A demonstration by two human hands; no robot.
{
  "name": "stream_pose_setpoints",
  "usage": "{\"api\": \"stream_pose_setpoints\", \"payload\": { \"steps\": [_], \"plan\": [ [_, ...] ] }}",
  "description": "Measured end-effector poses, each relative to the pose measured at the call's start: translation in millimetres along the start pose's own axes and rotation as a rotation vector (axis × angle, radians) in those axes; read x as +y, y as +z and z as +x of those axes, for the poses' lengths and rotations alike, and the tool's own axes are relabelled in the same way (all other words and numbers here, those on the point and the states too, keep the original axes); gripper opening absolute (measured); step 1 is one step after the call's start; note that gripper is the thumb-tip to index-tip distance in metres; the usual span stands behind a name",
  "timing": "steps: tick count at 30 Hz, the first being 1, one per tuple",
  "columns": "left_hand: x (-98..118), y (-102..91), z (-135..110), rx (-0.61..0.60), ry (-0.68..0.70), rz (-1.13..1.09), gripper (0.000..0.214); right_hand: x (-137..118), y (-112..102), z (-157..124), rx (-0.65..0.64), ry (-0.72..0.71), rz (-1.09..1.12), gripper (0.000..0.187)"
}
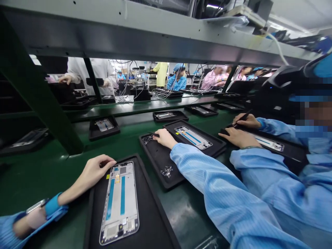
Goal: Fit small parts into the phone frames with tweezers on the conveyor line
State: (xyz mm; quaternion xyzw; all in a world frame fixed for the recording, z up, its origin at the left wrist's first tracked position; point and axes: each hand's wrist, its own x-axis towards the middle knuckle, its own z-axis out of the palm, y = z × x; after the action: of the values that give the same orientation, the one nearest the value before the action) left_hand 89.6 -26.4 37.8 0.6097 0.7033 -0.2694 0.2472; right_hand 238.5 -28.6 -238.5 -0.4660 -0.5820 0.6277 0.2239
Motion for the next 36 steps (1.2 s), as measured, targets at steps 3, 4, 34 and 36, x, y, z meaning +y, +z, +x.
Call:
{"api": "stream_pose_setpoints", "payload": {
  "steps": [3, 4, 34, 36],
  "plan": [
    [-1.7, 0.5, -0.3, -0.017, -0.001, -0.045, 0.027, -2.0, 0.5, -0.5, -0.005, -0.011, -0.051, 0.018],
    [-2.3, 0.7, -0.3, -0.019, -0.002, -0.053, 0.027, -2.9, 0.5, -1.1, -0.007, -0.016, -0.064, 0.019],
    [-5.2, 3.0, 0.5, -0.038, 0.012, -0.062, 0.025, 5.0, -26.6, -3.8, -0.099, -0.13, -0.038, 0.019],
    [-5.9, 3.0, 0.8, -0.042, 0.016, -0.062, 0.026, 9.8, -33.1, -2.9, -0.131, -0.136, -0.029, 0.02]
  ]
}}
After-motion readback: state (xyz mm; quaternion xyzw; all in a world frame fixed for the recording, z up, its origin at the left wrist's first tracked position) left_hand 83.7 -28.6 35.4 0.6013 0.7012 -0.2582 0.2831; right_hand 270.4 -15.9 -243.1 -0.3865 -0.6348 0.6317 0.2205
